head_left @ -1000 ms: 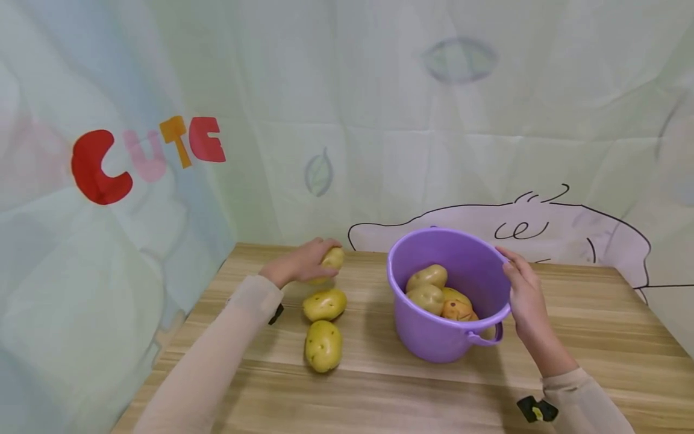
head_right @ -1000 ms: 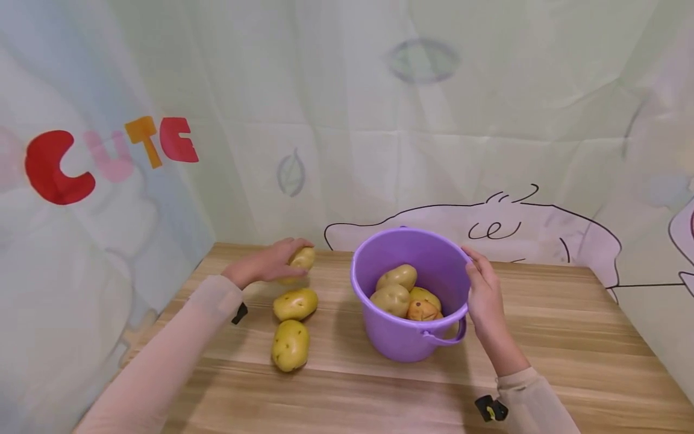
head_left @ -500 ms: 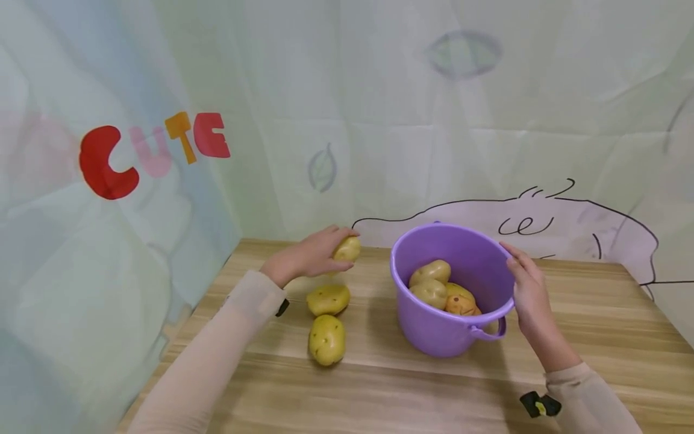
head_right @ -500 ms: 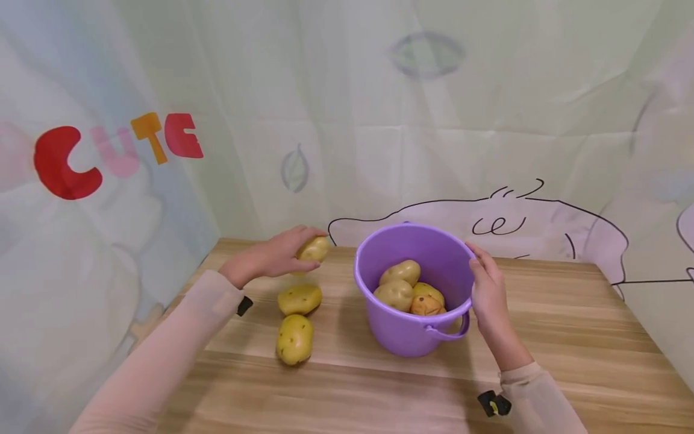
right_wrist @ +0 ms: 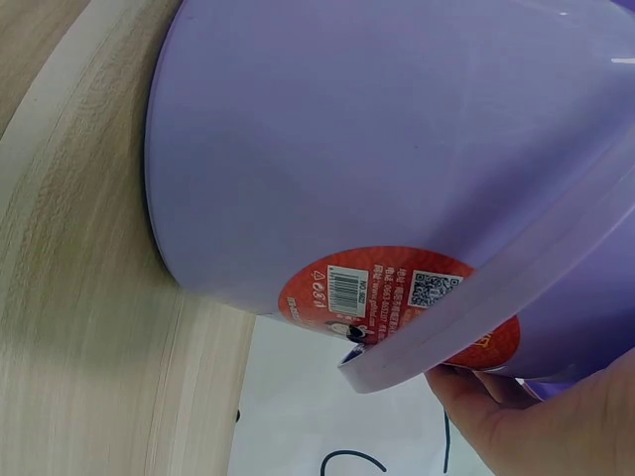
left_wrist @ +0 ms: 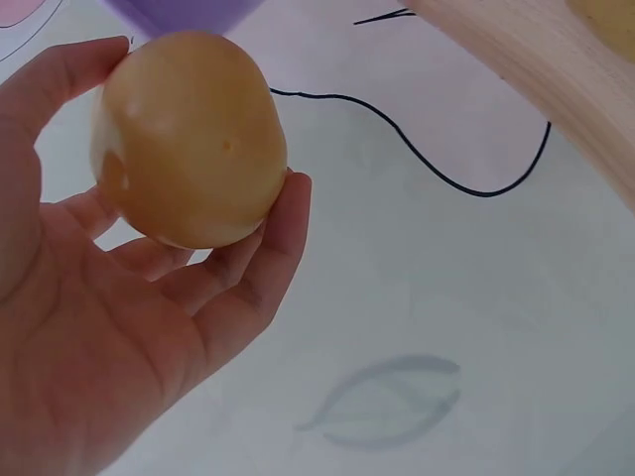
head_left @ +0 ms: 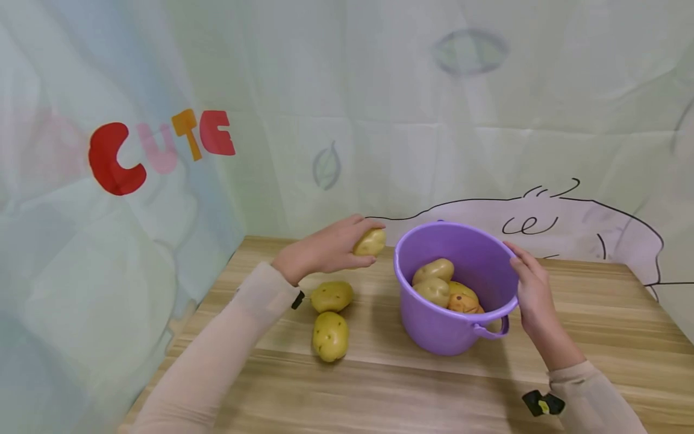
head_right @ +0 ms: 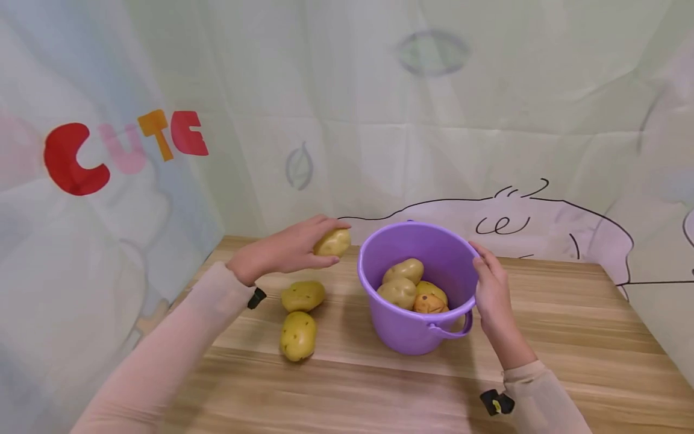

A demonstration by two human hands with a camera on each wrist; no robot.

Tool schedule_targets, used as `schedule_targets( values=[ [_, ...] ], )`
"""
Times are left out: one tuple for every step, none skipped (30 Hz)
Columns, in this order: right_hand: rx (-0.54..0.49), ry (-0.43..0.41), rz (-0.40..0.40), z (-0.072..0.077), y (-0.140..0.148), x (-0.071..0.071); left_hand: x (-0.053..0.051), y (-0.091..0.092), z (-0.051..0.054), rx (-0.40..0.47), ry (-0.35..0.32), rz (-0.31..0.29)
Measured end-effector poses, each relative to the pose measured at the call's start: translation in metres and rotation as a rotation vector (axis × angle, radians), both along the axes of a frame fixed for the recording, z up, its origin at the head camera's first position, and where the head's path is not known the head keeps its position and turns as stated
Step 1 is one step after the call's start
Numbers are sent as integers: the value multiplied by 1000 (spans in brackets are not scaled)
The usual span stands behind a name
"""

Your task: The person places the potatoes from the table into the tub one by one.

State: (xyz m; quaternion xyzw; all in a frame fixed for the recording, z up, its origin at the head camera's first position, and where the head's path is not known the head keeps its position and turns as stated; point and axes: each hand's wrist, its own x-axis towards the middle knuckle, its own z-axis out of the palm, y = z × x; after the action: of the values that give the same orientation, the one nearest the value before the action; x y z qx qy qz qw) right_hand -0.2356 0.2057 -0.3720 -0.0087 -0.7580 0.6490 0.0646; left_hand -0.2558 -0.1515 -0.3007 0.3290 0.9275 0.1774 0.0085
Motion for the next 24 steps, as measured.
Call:
schedule_targets(
  values=[
    [-2, 1, -1, 0, 0, 0, 0, 2, 2, 4, 1, -5],
    [-2, 0, -1, 0, 0, 0, 0, 4, 3, 5, 5, -8],
    [-2, -1, -1, 0, 0, 0, 0, 5, 4, 6, 13, -14],
    [-1, -4, 0, 0, 0, 0, 1, 7, 6, 6, 19, -18],
    [-1, -8, 2, 0, 0, 0, 1, 8, 7, 5, 25, -21],
    [0, -13, 4, 0, 0, 0, 1, 9, 8, 3, 31, -23],
    [1, -17, 6, 1, 0, 0, 2, 10, 10, -1, 36, -24],
    [1, -22, 8, 1, 0, 0, 2, 11, 11, -7, 42, -25],
    [2, -26, 10, 1, 0, 0, 3, 12, 13, -9, 45, -25],
    [3, -28, 12, 1, 0, 0, 3, 13, 14, -12, 48, -25],
    [1, -29, 13, 1, 0, 0, 4, 14, 15, -14, 50, -25],
    [-2, -29, 14, 1, 0, 0, 4, 15, 17, -18, 52, -24],
    [-3, -28, 15, 1, 0, 0, 5, 16, 18, -18, 54, -27],
    [-2, -27, 16, 1, 0, 0, 5, 17, 19, -21, 57, -28],
    [0, -26, 17, 1, 0, 0, 5, 18, 20, -26, 58, -27],
    [2, -23, 16, 1, 0, 0, 6, 20, 21, -28, 59, -29],
    [2, -22, 17, 1, 0, 0, 5, 21, 21, -29, 59, -31],
    [4, -21, 17, 1, 0, 0, 5, 22, 22, -29, 59, -33],
    [4, -19, 16, 1, 0, 0, 5, 24, 23, -28, 59, -36],
    [5, -20, 15, 1, 0, 0, 5, 26, 24, -30, 60, -39],
    [5, -19, 13, 1, 0, 0, 5, 28, 25, -29, 57, -43],
    [6, -18, 12, 2, -1, 1, 5, 29, 26, -28, 57, -49],
    [8, -18, 10, 1, -1, 1, 5, 31, 27, -30, 58, -54],
    [10, -18, 9, 2, -1, 1, 5, 33, 27, -35, 58, -58]
  ],
)
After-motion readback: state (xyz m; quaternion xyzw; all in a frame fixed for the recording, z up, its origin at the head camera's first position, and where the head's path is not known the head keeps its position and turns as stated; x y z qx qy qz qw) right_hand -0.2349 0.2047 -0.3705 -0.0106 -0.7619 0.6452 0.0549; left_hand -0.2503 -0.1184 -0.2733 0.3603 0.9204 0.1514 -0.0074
